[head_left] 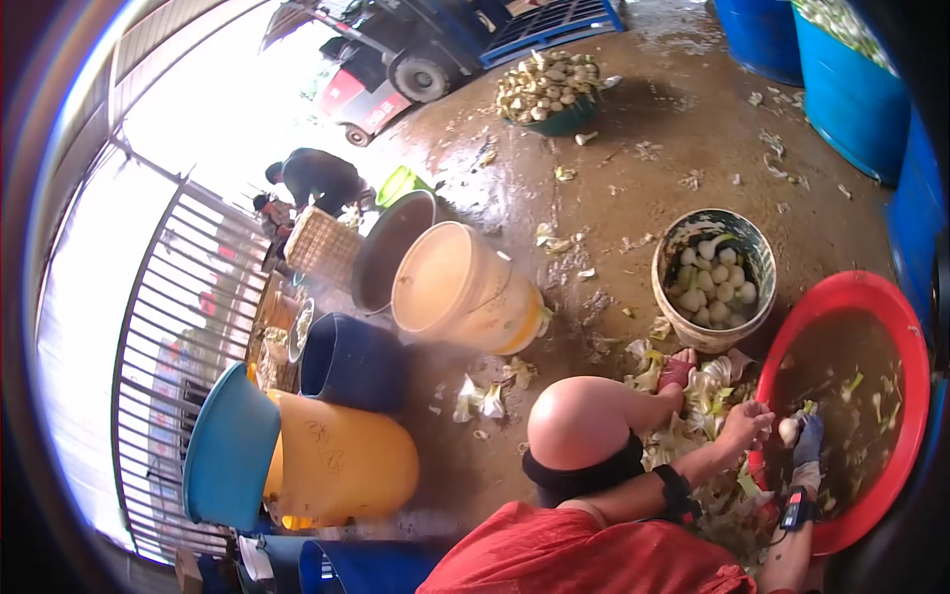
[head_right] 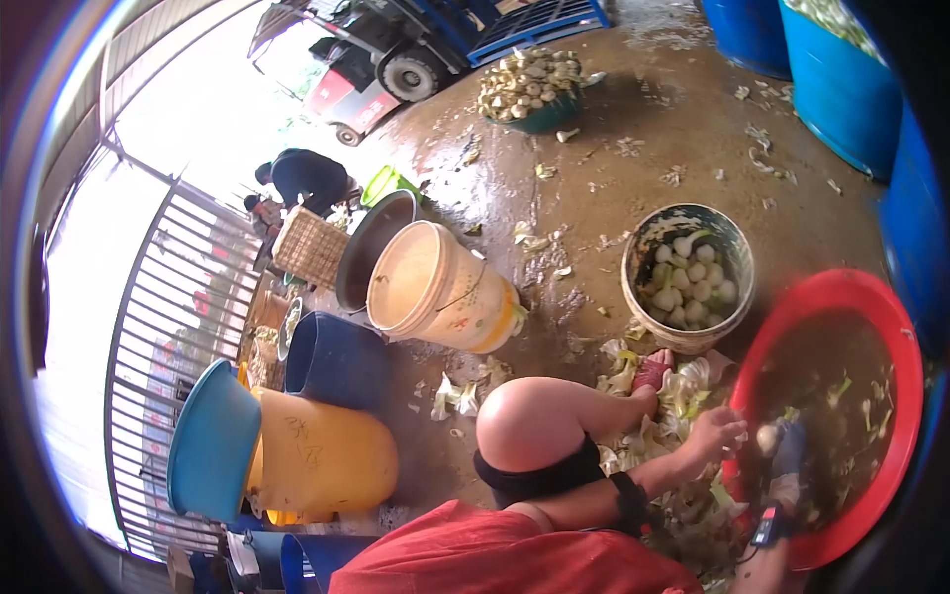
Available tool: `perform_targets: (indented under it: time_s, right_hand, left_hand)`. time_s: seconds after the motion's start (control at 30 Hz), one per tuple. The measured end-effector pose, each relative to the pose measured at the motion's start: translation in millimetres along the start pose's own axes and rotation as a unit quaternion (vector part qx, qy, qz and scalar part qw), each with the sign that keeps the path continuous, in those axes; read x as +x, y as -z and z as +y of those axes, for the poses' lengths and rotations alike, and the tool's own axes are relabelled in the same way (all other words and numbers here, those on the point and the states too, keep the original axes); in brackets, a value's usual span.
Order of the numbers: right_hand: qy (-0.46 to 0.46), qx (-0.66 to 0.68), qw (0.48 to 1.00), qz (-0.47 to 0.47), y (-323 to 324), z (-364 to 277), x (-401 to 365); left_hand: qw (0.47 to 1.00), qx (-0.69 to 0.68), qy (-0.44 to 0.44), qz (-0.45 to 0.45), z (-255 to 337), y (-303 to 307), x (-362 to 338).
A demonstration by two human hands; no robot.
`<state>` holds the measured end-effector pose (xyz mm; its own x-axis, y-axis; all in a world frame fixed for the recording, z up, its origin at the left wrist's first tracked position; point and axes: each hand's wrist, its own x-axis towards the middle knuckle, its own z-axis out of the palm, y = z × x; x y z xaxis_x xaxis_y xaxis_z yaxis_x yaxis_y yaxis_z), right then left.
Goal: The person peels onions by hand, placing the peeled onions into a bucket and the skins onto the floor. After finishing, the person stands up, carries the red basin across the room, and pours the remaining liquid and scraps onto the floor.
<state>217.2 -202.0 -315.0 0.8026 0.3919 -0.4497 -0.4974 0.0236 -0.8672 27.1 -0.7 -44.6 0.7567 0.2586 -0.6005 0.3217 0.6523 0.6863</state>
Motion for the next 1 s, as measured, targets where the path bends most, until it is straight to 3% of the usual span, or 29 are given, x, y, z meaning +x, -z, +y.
perform_targets:
  time_s: [0.1,0.13,0.17,0.23,0.3,0.37,0.4,0.43,0.47,0.53,0.57,0.63,0.73,0.83,0.9,1.0]
  right_hand:
    - [0.032,0.085,0.996,-0.011,-97.8,-85.6,-75.2]
    - [-0.028,0.195,0.978,-0.070,-117.7,-103.9,-91.4]
    - [-0.025,0.192,0.978,-0.080,-125.9,-106.2,-95.0]
    - [-0.013,0.162,0.980,-0.117,-149.3,-120.0,-115.3]
    - [-0.017,0.203,0.971,-0.122,-180.8,-145.6,-149.5]
    - [0.015,0.180,0.984,-0.004,-193.8,-160.2,-167.3]
    - [0.021,0.177,0.984,-0.006,-181.8,-152.8,-155.9]
    - [0.154,-0.012,0.986,-0.068,-151.8,-131.6,-128.0]
    - [0.278,-0.203,0.931,-0.124,-134.3,-121.6,-114.9]
    - [0.240,-0.199,0.946,-0.090,-144.4,-135.5,-131.2]
    - [0.198,-0.191,0.960,-0.058,-152.0,-144.4,-141.4]
    - [0.166,-0.206,0.964,-0.041,-156.9,-159.4,-158.2]
    - [0.191,-0.212,0.958,-0.039,-138.5,-153.2,-154.6]
    - [0.219,-0.166,0.959,-0.074,-137.2,-161.2,-172.3]
    - [0.176,-0.130,0.971,-0.099,-146.3,-177.8,-194.2]
    - [0.147,-0.031,0.980,-0.130,-127.3,-175.0,-192.4]
  left_hand:
    - [0.999,0.034,0.036,0.008,-3.7,5.1,-4.9]
    - [0.997,0.015,0.061,-0.033,-7.8,7.9,-0.9]
    - [0.997,-0.033,0.018,-0.073,-28.7,13.1,11.6]
    - [0.977,-0.106,-0.017,-0.183,-12.8,7.6,-4.1]
    - [0.979,-0.129,-0.042,-0.152,-11.6,7.1,-7.7]
    - [0.978,-0.155,-0.062,-0.126,-22.2,2.6,-1.4]
    - [0.978,-0.097,-0.162,-0.094,-29.7,2.6,5.8]
    - [0.963,-0.039,-0.258,-0.061,-33.3,2.5,7.6]
    - [0.962,-0.042,-0.261,-0.065,-32.3,1.9,3.0]
    - [0.874,0.203,-0.429,0.108,-26.9,1.8,-10.0]
    - [0.873,0.199,-0.432,0.106,-23.2,1.3,-15.6]
    - [0.951,0.139,-0.276,0.027,-10.5,0.7,-29.4]
    - [0.970,0.076,-0.229,-0.040,6.9,1.2,-52.2]
    - [0.961,0.078,-0.263,-0.042,-1.4,0.4,-40.9]
    - [0.960,0.025,-0.273,-0.059,-0.6,-2.0,-43.9]
    - [0.971,-0.034,-0.202,-0.121,6.4,-3.4,-45.5]
